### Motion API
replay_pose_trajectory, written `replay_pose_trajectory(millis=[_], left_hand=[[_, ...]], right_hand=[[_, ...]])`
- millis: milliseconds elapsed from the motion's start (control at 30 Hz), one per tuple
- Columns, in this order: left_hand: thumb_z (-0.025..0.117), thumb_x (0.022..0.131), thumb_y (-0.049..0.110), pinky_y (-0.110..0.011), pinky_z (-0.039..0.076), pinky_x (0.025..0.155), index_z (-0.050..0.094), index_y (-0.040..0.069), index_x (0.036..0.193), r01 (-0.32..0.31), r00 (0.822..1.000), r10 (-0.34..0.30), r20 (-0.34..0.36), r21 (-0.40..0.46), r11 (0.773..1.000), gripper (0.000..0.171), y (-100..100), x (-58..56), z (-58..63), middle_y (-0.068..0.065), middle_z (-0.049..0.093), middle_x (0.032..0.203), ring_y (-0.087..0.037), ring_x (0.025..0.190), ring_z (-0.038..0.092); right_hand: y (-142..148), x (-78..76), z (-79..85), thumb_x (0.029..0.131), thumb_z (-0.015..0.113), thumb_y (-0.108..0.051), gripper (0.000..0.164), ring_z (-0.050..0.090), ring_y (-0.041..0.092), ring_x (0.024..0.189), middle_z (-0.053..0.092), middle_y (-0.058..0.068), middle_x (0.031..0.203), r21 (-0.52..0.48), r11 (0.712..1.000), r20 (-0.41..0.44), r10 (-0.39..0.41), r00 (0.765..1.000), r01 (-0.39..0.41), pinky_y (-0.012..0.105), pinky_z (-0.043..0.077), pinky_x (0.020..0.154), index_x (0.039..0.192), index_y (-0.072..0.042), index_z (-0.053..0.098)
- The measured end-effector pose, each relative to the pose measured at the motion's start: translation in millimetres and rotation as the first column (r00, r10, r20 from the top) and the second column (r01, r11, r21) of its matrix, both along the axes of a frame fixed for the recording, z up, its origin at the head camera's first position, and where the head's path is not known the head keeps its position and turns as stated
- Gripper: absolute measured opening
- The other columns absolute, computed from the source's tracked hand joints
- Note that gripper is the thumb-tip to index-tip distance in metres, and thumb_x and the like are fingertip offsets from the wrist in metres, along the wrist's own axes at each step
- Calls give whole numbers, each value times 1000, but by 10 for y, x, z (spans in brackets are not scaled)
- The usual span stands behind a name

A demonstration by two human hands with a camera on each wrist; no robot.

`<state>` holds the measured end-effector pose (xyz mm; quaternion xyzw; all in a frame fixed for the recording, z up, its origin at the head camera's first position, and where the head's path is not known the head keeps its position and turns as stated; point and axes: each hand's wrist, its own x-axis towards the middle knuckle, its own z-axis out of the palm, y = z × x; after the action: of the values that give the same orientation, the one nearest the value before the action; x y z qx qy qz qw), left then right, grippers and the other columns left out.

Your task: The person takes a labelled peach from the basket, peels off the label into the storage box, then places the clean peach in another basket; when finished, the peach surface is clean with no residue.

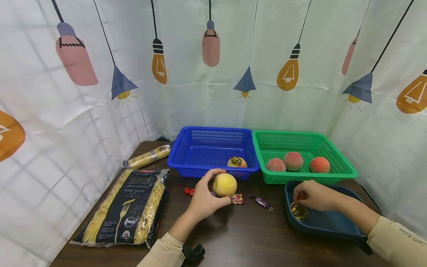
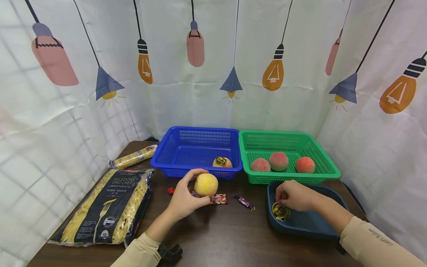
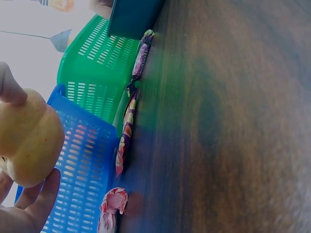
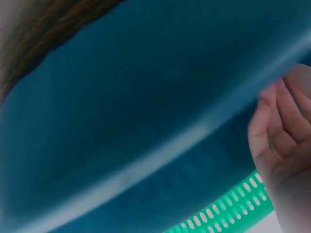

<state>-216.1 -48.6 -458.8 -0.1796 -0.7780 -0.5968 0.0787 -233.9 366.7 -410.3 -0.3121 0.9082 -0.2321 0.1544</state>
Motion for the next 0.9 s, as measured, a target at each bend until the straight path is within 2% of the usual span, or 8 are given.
replay_pose_trajectory(millis=[167, 333, 533, 700, 800, 900], left_hand=[[94, 74, 4, -43, 65, 85, 65, 18, 146, 1, 1000, -1, 3, 2, 1000, 79, -1, -1, -2, -3, 68, 128, -22, 108, 67], [93, 74, 3, -42, 64, 85, 64, 16, 147, 9, 1000, -9, 5, 7, 1000, 79, -4, -4, -3, -4, 68, 128, -23, 108, 67], [93, 74, 1, -42, 65, 84, 65, 17, 147, 10, 1000, -10, 10, 15, 1000, 80, -9, -3, -9, -4, 68, 127, -23, 107, 67], [93, 74, 1, -40, 65, 81, 65, 17, 147, 13, 1000, -13, 6, 19, 1000, 80, -3, -6, -16, -5, 68, 126, -23, 106, 67], [93, 74, 2, -42, 66, 80, 64, 16, 147, 18, 1000, -18, 6, 21, 1000, 80, -3, -9, -14, -6, 67, 126, -23, 106, 67], [93, 74, 1, -43, 66, 80, 64, 15, 147, 15, 1000, -15, 5, 25, 1000, 80, -14, -10, -12, -6, 67, 127, -23, 106, 67]], right_hand=[[-30, -12, -24, 102, 77, -8, 11, 62, -3, 77, 76, -9, 91, 35, 999, -58, 23, 998, -21, 24, 55, 67, 97, -18, 78], [-57, -15, 44, 100, 80, -11, 9, 63, -4, 81, 77, -11, 94, 77, 997, -97, 29, 995, -21, 25, 57, 70, 100, -20, 79], [-65, 6, 225, 99, 82, -14, 10, 65, -3, 85, 78, -11, 100, 105, 994, -152, 34, 988, -18, 26, 58, 72, 105, -21, 81], [-29, 58, 449, 102, 81, -22, 13, 68, -2, 89, 78, -12, 105, 68, 997, -154, -36, 987, 47, 25, 60, 74, 115, -21, 80], [19, 80, 541, 104, 80, -24, 10, 67, -4, 88, 75, -16, 101, 2, 996, -247, -91, 965, 94, 25, 59, 73, 114, -26, 81], [86, 74, 580, 105, 79, -22, 9, 65, -5, 88, 73, -15, 97, -76, 983, -371, -184, 910, 168, 25, 58, 73, 111, -29, 81]])
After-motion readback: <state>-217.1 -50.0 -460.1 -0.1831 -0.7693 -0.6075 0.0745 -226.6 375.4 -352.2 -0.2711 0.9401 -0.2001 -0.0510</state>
